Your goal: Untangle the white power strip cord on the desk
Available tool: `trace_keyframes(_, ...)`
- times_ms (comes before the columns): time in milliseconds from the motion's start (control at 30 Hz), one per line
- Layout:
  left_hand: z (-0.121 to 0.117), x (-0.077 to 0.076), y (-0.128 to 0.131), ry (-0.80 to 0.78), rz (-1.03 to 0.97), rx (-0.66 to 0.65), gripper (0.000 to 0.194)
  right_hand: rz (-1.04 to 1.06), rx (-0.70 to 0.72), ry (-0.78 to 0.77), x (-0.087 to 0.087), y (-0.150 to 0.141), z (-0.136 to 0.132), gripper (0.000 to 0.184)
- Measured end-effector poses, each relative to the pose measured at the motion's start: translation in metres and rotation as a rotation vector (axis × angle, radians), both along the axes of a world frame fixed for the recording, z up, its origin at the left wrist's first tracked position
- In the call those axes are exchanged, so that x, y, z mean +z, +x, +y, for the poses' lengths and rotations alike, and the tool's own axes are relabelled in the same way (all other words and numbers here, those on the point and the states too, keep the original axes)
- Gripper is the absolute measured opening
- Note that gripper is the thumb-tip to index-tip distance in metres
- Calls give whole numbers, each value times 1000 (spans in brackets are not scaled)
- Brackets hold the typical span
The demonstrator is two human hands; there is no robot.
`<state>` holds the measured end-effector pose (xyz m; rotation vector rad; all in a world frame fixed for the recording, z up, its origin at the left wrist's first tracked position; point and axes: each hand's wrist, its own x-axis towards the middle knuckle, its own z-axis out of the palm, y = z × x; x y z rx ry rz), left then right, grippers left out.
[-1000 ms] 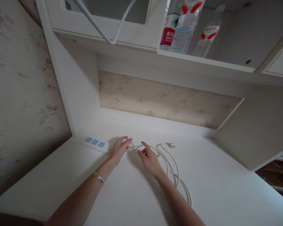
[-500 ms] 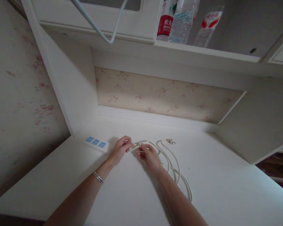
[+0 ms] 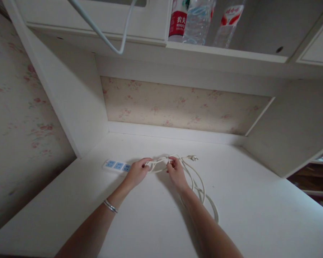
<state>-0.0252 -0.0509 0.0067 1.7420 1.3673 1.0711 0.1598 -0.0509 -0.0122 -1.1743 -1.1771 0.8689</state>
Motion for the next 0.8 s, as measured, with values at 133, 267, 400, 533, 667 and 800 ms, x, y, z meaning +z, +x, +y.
trace_keyframes(133,2,-2,-2,-29,12,30,41,48,39,-50,2,11,1,38)
trace_keyframes(267,1,-5,0,145,103,2,42,-19,72,-63,-1,19,-1,44)
trace_keyframes(400,-2,-3,2,207,213,-82,40,-254,52,14,-3,19,-4,38)
trace_keyframes(533,-12,3,7,197,335,-10,24,-351,88,63,0,13,-8,38)
trace_keyframes(667,-21,5,8,208,470,12,15,-377,100,96,2,8,-13,36)
trace_keyframes(800,-21,6,5,276,487,-38,16,-393,77,74,1,8,-12,34)
